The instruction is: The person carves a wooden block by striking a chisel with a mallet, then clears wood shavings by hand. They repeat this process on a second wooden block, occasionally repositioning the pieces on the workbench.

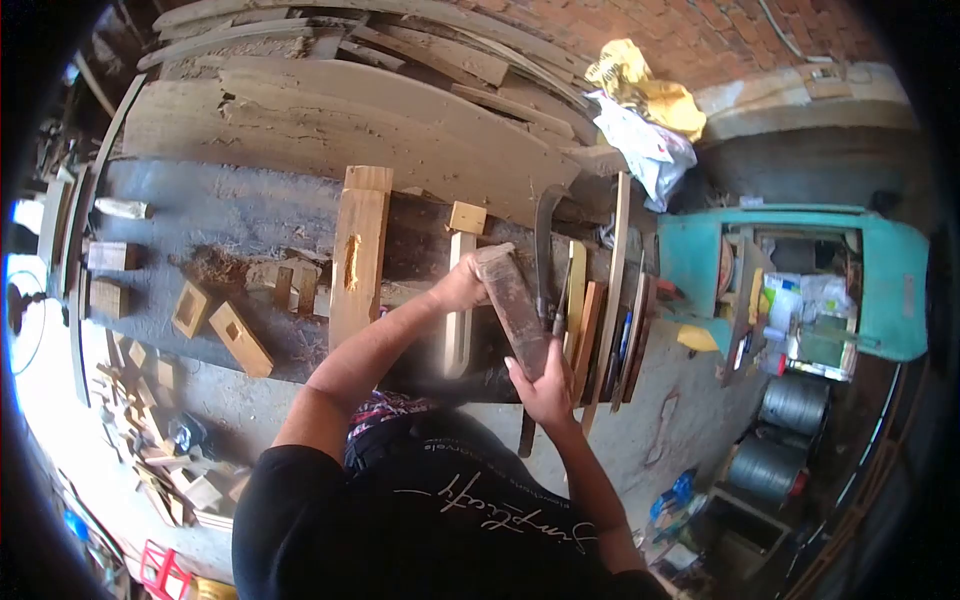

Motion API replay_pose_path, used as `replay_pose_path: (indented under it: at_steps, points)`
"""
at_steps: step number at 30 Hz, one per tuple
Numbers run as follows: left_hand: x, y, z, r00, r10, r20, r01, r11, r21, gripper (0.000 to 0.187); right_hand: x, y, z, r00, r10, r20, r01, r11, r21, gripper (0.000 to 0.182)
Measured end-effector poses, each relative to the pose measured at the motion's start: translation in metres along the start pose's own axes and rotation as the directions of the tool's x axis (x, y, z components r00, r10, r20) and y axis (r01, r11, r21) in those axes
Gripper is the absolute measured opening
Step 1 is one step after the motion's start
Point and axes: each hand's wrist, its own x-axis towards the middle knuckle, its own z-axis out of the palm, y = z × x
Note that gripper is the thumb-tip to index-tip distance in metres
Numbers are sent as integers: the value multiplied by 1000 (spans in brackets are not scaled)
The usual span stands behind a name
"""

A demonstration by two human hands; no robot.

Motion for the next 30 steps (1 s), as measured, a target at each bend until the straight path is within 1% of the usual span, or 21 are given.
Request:
replay_pose_path:
  at_steps: [1, 2, 4, 5, 6, 7, 8, 9, 12, 13, 14, 15, 18, 19, 21, 23, 25, 26, 27, 29, 30]
  points:
    - [-1, 2, 0, 998, 35, -43, -34, 999, 39, 39, 0, -12, -9, 999, 28, 31, -29, 999, 24, 50]
    - [0, -23, -8, 997, -34, 64, 27, 994, 107, 43, -1, -21, -13, 999, 27, -17, -25, 998, 64, 51]
    - [2, -35, -7, 998, -23, 53, 16, 991, 134, 42, -4, -40, -20, 981, -24, -193, 42, 995, 85, 51]
    - [5, -40, -6, 999, -2, 52, -7, 986, 164, 41, -8, -36, -14, 981, -22, -195, 40, 996, 85, 51]
    - [6, -28, -8, 996, -36, 77, 8, 943, 332, 37, -14, -28, -6, 962, -42, -271, 73, 992, 106, 53]
    - [4, -28, -8, 996, -33, 83, 3, 944, 331, 37, -16, -22, -1, 936, -61, -348, 110, 986, 124, 56]
    - [2, -27, -6, 996, -26, 83, 9, 980, 198, 35, -12, -18, -2, 974, -51, -219, 59, 998, 28, 53]
    - [2, -27, -6, 996, -19, 82, 14, 998, 61, 33, -8, -13, 1, 996, 79, -48, -76, 994, 74, 52]
    - [8, -24, -10, 999, 39, 16, -42, 983, 180, 21, -22, 16, 12, 993, 83, -82, -64, 976, 206, 54]
    - [4, -14, -9, 1000, 23, 20, -27, 973, 231, 19, -29, 22, 11, 982, 183, -54, -158, 936, 313, 56]
    - [1, -3, -5, 997, -76, -27, 79, 990, 119, 19, -36, 27, 12, 959, 284, -19, -251, 874, 417, 58]
    - [1, -5, -4, 996, -79, -28, 82, 989, 122, 19, -41, 31, 15, 958, 285, -17, -252, 872, 420, 58]
    - [7, -13, 0, 1000, -10, 29, 3, 972, 234, 23, -63, 72, 34, 980, 130, -153, -116, 989, 93, 61]
    - [11, -10, 2, 1000, -6, 31, -1, 972, 235, 23, -71, 77, 35, 979, 127, -157, -113, 989, 94, 61]
    - [15, -6, 5, 992, -26, 123, 0, 979, 203, 25, -81, 81, 37, 918, 367, 149, -381, 921, 80, 68]
    - [21, -16, 2, 990, -10, 142, -20, 978, 209, 24, -87, 80, 45, 899, 381, 215, -388, 922, -11, 69]
    - [26, -21, -4, 992, 5, 122, -17, 995, 98, 23, -84, 82, 58, 935, 251, 249, -218, 964, -151, 68]
    - [25, -19, -6, 989, -19, 147, 1, 993, 121, 22, -79, 84, 65, 872, 344, 347, -285, 935, -211, 69]
    - [23, -17, -5, 987, -27, 157, 7, 992, 123, 22, -79, 86, 74, 870, 352, 344, -297, 933, -205, 69]
    - [16, -13, -3, 995, 33, 91, -56, 964, 260, 22, -79, 89, 90, 938, 284, 201, -253, 953, -165, 63]
    - [10, -19, -4, 997, 33, 64, -53, 939, 341, 20, -77, 88, 91, 938, 285, 197, -257, 954, -157, 63]
